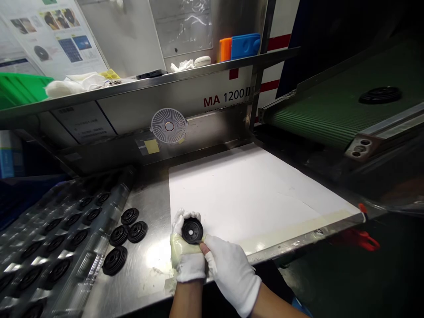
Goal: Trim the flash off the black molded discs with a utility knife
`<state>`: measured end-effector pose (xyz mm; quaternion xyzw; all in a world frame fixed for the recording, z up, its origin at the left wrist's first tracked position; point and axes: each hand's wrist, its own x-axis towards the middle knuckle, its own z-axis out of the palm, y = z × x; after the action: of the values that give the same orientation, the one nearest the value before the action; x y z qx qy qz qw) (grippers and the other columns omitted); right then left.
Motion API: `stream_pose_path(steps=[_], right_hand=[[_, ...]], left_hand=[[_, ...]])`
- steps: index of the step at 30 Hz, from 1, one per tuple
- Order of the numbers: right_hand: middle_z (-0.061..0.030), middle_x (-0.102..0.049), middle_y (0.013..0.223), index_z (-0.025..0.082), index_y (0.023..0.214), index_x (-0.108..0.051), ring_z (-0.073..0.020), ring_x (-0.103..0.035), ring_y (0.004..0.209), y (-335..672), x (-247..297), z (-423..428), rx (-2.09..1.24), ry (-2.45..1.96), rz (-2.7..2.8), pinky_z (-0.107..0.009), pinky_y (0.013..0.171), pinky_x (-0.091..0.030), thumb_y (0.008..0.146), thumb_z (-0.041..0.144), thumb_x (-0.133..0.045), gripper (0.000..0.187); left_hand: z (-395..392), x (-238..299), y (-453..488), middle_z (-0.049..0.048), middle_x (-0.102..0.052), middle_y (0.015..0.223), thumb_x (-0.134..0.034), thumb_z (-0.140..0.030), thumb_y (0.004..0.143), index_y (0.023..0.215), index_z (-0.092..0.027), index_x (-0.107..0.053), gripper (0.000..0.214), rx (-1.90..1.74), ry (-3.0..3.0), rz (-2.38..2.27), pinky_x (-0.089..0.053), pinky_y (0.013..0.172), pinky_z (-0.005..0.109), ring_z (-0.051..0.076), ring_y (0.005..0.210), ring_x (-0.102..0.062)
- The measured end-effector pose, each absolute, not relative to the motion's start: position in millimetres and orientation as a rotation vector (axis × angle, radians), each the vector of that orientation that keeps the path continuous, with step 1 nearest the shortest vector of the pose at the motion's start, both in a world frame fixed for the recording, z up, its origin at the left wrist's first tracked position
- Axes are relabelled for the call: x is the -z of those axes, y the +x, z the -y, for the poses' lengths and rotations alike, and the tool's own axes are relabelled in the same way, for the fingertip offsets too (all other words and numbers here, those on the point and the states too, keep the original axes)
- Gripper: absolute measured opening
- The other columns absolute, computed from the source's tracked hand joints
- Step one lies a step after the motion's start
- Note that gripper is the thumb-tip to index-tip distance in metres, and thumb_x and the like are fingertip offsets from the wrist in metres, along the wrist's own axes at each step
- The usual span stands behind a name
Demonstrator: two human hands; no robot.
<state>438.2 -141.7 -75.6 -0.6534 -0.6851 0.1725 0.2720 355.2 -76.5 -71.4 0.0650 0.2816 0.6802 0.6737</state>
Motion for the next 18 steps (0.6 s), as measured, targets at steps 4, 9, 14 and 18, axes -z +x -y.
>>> stream_pose_path(steps=[4, 9, 14, 18], right_hand=[[0.0027, -0.062, 0.073, 0.024, 0.08, -0.052, -0.0158, -0.057, 0.065, 443, 70, 138, -0.438, -1.758, 1.867, -0.025, 0.055, -0.028, 0.093, 0.031, -0.035, 0.023], [0.0021, -0.062, 0.074, 0.025, 0.087, -0.054, -0.0159, -0.057, 0.065, 455, 68, 133, -0.371, -1.809, 1.854, -0.026, 0.055, -0.028, 0.092, 0.029, -0.039, 0.017], [0.0012, -0.062, 0.074, 0.024, 0.085, -0.055, -0.0156, -0.057, 0.065, 447, 71, 138, -0.39, -1.806, 1.857, -0.025, 0.056, -0.029, 0.093, 0.03, -0.036, 0.021], [0.0022, -0.061, 0.071, 0.023, 0.079, -0.054, -0.0149, -0.056, 0.062, 441, 70, 141, -0.386, -1.779, 1.871, -0.025, 0.054, -0.029, 0.093, 0.03, -0.035, 0.024]], left_hand=[[80, 65, 349, 0.0099, -0.062, 0.095, -0.053, -0.016, 0.071, 0.1, -0.017, -0.059, 0.029, -1.356, 0.147, -0.608, -0.049, 0.08, 0.042, 0.025, 0.094, -0.059], [78, 59, 345, 0.0039, -0.059, 0.071, -0.055, -0.016, 0.07, 0.092, -0.017, -0.061, 0.023, -1.263, 0.137, -0.605, -0.051, 0.066, 0.033, 0.017, 0.068, -0.059], [70, 63, 351, -0.0015, -0.056, 0.063, -0.061, -0.013, 0.069, 0.075, -0.017, -0.058, 0.008, -1.324, 0.042, -0.605, -0.05, 0.061, 0.025, 0.01, 0.059, -0.055], [70, 66, 353, -0.0029, -0.057, 0.064, -0.062, -0.013, 0.069, 0.076, -0.018, -0.059, 0.009, -1.397, 0.041, -0.609, -0.05, 0.069, 0.023, 0.008, 0.063, -0.056]])
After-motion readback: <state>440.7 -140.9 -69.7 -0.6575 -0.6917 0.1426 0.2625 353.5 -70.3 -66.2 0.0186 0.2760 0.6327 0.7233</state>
